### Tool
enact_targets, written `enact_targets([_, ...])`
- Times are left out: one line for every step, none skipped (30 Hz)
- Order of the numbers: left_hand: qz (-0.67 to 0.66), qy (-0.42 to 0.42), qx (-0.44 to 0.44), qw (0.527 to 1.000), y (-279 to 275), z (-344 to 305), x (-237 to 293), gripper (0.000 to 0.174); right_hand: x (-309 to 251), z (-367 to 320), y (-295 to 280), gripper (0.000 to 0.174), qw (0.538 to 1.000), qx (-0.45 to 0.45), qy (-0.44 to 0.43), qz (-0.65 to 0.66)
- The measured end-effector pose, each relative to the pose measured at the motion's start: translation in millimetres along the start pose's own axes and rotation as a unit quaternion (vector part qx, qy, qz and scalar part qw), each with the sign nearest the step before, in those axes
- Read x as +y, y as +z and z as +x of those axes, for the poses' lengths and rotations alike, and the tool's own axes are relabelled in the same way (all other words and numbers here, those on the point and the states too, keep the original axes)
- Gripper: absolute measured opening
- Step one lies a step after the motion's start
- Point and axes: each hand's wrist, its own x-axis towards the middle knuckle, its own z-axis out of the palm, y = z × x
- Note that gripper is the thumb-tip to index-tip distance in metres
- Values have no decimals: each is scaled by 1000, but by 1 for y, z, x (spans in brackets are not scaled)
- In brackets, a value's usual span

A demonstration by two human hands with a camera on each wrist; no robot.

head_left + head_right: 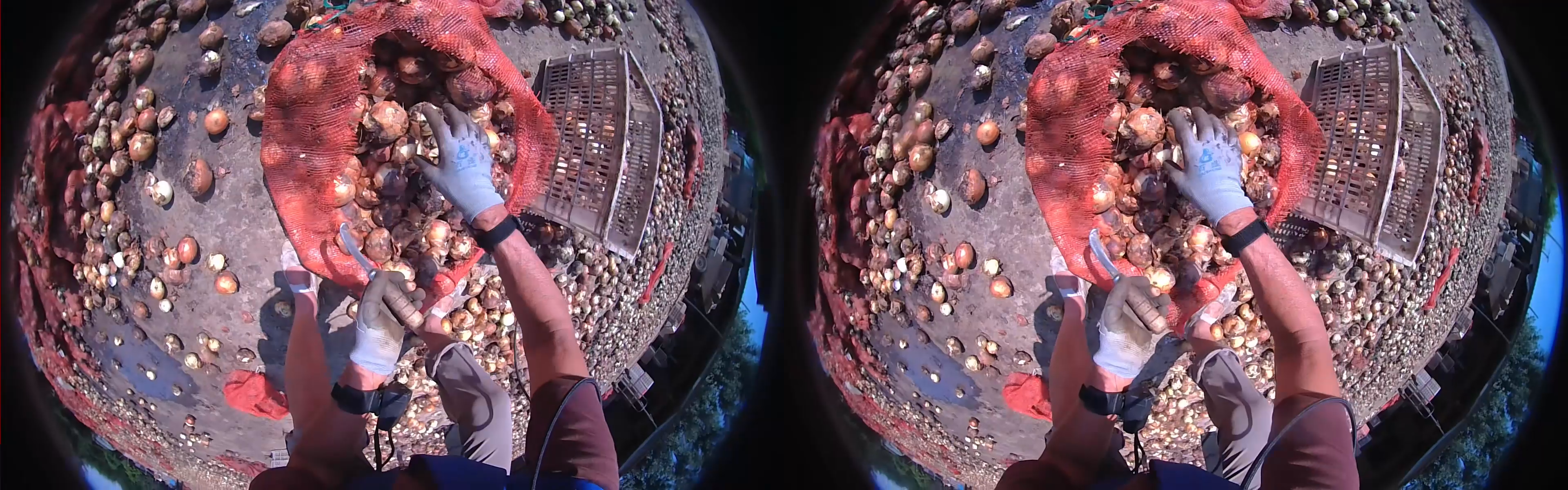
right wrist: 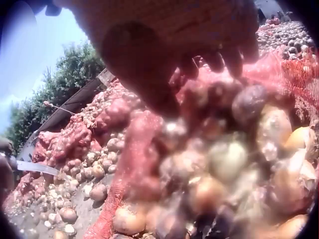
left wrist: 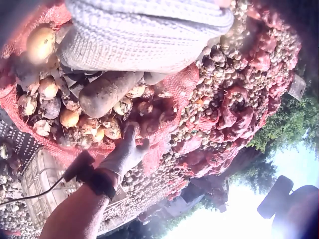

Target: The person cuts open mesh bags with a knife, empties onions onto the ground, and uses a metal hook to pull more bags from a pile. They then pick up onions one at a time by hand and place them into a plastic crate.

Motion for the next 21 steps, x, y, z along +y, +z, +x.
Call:
enact_targets([-16,-12,18,1000,0,0,1,37,-9,18,26,75,999,-38,-20,-13])
enact_targets([-34,-25,37,998,-1,1,1,35,-14,35,50,74,996,-77,-40,-26])
enact_targets([-31,-22,32,999,-4,3,-1,35,-17,49,73,73,994,-98,-37,-44])
enact_targets([-28,-20,26,999,-8,5,-4,35,-21,60,92,72,990,-118,-33,-63])
enact_targets([-25,-17,21,999,-11,7,-5,35,-26,67,100,69,992,-113,11,-56])
enact_targets([-27,-20,26,999,-13,6,-5,36,-32,74,96,69,986,-144,33,-76])
enact_targets([-31,-23,28,999,-12,5,-4,36,-35,75,85,66,985,-161,25,-55])
enact_targets([-34,-26,26,999,-11,5,-3,36,-33,72,74,64,984,-175,18,-37])
enact_targets([-29,-9,26,999,-12,7,-6,36,-28,66,72,67,986,-165,16,0])
enact_targets([-27,-8,28,999,-11,7,-5,36,-25,58,66,70,987,-156,14,39])
enact_targets([-25,-7,31,999,-10,7,-6,36,-18,49,59,77,981,-139,36,133])
enact_targets([-24,-9,34,999,-9,6,-7,36,-4,39,65,75,935,-126,52,327])
enact_targets([-28,-34,43,998,-6,6,-5,36,3,25,56,71,819,-154,121,539])
enact_targets([-23,-37,43,998,-4,5,-6,36,7,8,47,68,651,-168,183,717])
enact_targets([-16,-39,42,998,-2,5,-7,37,11,-6,54,64,559,-129,188,797])
enact_targets([-10,-39,41,998,-1,5,-8,38,1,-12,44,60,457,-89,187,865])
enact_targets([4,-42,34,999,-2,4,-8,40,-3,-22,26,56,354,-96,212,906])
enact_targets([-2,-32,34,999,-1,4,-10,39,-2,-31,27,49,366,-50,225,902])
enact_targets([-7,-23,34,999,-1,4,-12,38,1,-39,25,47,318,-56,237,916])
enact_targets([-11,-16,34,999,-2,4,-14,37,4,-47,22,46,270,-61,248,928])
enact_targets([-13,-12,30,999,-2,5,-16,37,5,-53,14,43,234,-59,242,940])
